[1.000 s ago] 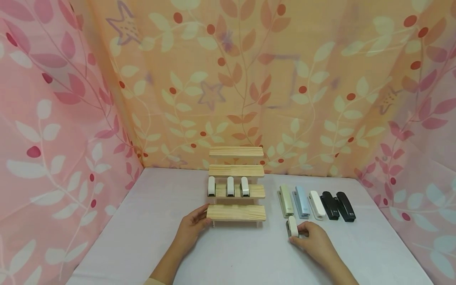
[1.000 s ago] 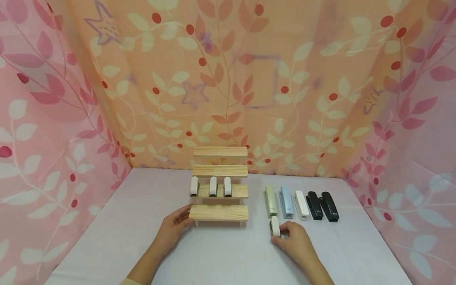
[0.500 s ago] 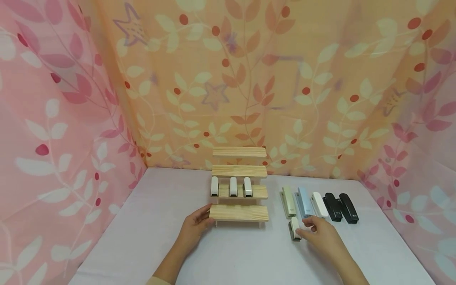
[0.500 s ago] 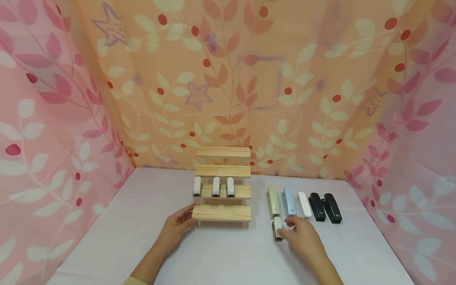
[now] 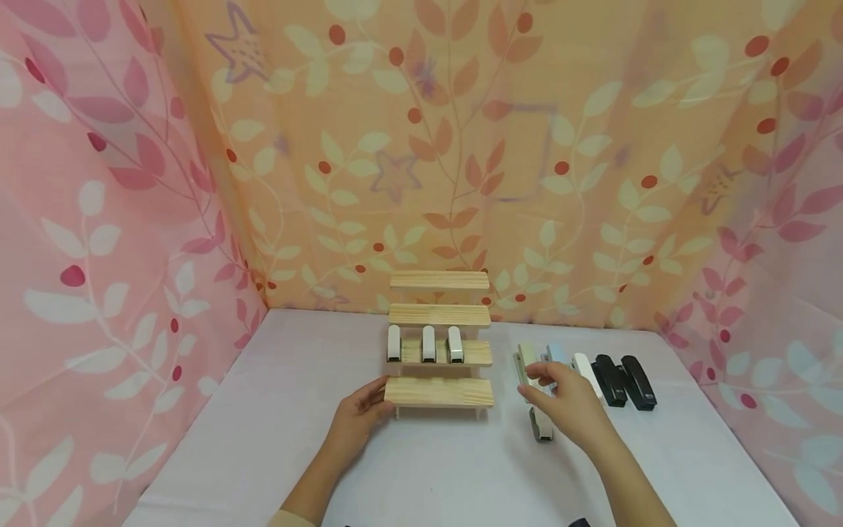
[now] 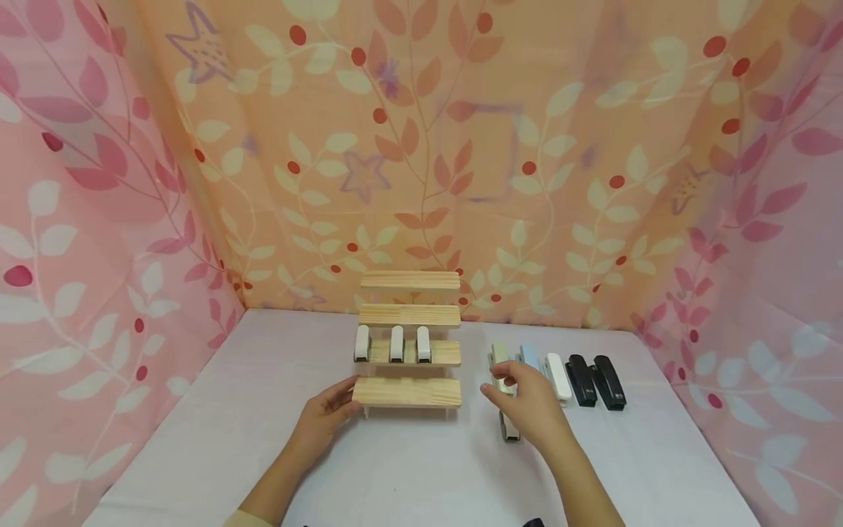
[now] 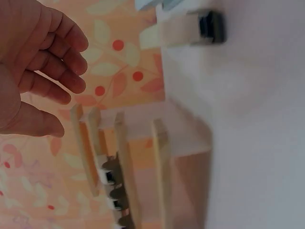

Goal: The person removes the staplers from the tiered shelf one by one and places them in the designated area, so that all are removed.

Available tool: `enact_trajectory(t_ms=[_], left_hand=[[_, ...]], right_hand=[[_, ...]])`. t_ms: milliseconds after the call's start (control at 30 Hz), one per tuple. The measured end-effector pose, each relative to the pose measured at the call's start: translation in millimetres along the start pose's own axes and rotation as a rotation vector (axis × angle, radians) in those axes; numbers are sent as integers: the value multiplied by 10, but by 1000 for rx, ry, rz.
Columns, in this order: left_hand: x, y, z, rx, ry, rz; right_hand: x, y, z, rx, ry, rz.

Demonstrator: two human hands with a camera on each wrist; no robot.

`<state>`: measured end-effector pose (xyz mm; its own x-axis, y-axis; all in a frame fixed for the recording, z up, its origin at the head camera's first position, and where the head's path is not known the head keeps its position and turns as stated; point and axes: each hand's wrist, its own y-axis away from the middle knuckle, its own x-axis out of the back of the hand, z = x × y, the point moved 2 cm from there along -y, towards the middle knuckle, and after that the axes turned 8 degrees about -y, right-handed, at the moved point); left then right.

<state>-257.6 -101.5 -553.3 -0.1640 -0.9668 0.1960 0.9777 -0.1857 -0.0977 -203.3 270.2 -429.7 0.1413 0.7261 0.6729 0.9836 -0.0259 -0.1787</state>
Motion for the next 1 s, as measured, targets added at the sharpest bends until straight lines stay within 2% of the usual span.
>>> enact_trajectory(t_ms=[167, 333, 433, 667, 833, 1000], left_hand=[[6, 9, -5, 5, 18, -3], [3, 10, 0, 6, 21, -3], [-3, 10, 15, -3, 27, -6], [-11, -3, 6, -4, 34, -8], [-18, -5, 17, -4, 34, -12], [-22, 0, 22, 3, 14, -7]], right_hand=[[-131, -125, -186, 40, -93, 39], [-296, -232, -310, 57, -162, 30], [-380, -280, -369, 69, -170, 32], [-544, -343, -441, 28, -217, 46], [-642, -393, -494, 80, -237, 71], [-728, -409, -459, 123, -227, 99]])
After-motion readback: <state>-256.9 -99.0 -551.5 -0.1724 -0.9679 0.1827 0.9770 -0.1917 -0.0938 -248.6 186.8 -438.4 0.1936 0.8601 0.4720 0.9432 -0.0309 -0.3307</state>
